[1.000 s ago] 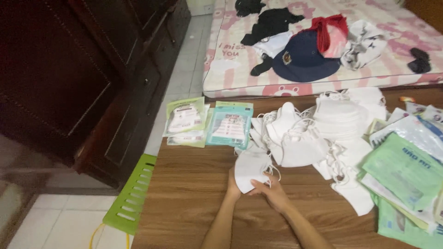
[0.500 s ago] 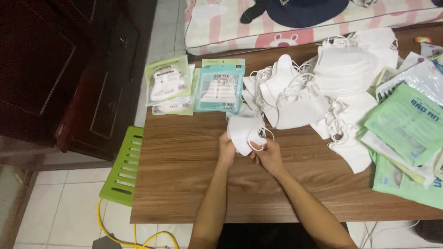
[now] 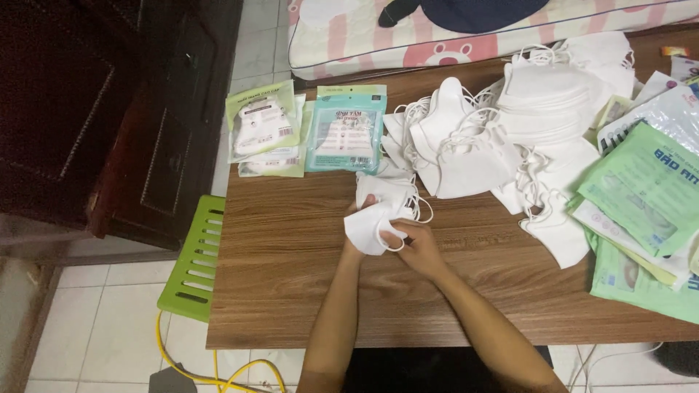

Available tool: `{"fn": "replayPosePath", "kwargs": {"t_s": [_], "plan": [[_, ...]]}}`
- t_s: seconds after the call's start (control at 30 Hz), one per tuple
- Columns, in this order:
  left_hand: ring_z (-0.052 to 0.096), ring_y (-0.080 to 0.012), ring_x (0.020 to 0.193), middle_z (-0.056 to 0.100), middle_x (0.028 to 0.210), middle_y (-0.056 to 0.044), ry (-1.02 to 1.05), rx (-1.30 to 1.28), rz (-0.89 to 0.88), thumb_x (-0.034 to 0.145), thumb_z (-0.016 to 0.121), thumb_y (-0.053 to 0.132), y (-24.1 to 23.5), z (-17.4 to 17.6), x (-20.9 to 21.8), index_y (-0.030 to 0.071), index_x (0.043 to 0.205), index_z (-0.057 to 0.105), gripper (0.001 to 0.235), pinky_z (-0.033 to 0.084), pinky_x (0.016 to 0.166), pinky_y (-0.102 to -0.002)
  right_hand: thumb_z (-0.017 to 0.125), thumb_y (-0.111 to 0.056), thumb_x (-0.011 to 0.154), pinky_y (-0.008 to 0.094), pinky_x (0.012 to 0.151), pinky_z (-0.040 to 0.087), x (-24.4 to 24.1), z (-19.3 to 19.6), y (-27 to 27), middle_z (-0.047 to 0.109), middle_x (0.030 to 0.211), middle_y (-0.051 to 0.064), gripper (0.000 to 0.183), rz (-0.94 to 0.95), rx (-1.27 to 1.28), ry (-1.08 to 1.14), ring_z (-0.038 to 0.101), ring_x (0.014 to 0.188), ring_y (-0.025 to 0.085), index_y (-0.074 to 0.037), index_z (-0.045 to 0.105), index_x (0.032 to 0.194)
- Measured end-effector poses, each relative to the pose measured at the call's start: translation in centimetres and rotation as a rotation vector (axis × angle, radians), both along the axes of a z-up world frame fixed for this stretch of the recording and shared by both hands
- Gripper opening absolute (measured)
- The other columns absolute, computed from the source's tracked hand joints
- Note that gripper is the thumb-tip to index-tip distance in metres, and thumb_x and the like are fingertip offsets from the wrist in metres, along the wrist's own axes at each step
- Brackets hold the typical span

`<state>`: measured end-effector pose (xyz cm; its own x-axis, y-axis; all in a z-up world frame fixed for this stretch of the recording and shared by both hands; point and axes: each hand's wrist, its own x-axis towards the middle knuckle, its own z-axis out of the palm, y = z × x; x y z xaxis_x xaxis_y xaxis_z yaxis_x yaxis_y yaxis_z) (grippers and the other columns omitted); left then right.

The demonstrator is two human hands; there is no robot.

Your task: Sorting and stacking white face masks on a wooden table in a factory setting.

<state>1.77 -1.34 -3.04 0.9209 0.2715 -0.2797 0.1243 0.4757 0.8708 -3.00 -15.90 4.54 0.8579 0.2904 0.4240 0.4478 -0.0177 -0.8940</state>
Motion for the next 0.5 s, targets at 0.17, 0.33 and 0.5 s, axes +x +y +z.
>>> {"fn": "replayPosePath", "kwargs": {"t_s": [0.17, 0.33, 0.5], "plan": [[0.067, -0.0151, 0.080, 0.072, 0.090, -0.008, -0.119, 0.052, 0.009, 0.094, 0.077, 0.034, 1.0, -4.1, 0.5, 0.007, 0.106, 0.074, 0.030, 0.056, 0.074, -0.033, 0.075, -0.018, 0.096, 0.043, 0.073, 0.057, 0.4, -2.9, -0.3, 0.078, 0.084, 0.013, 0.013, -0.228, -0.029, 0.006, 0.075, 0.079, 0.034, -0.008, 0.080, 0.089], [0.070, -0.0203, 0.100, 0.074, 0.114, -0.015, -0.171, 0.141, -0.075, 0.103, 0.064, 0.038, 1.3, -3.3, 0.1, 0.009, 0.129, 0.069, 0.039, 0.058, 0.089, -0.039, 0.072, -0.023, 0.100, 0.040, 0.071, 0.054, 0.6, -3.9, -0.8, 0.073, 0.075, 0.012, 0.024, -0.419, -0.079, 0.060, 0.072, 0.073, 0.032, -0.008, 0.078, 0.082], [0.067, -0.0231, 0.110, 0.070, 0.125, -0.015, -0.109, 0.141, -0.099, 0.105, 0.059, 0.040, 1.0, -0.2, -1.0, 0.011, 0.139, 0.063, 0.045, 0.055, 0.097, -0.043, 0.076, -0.026, 0.098, 0.039, 0.064, 0.052, 1.0, -6.7, -0.8, 0.070, 0.067, 0.015, 0.028, -0.460, -0.084, 0.108, 0.069, 0.066, 0.028, -0.005, 0.076, 0.079]]}}
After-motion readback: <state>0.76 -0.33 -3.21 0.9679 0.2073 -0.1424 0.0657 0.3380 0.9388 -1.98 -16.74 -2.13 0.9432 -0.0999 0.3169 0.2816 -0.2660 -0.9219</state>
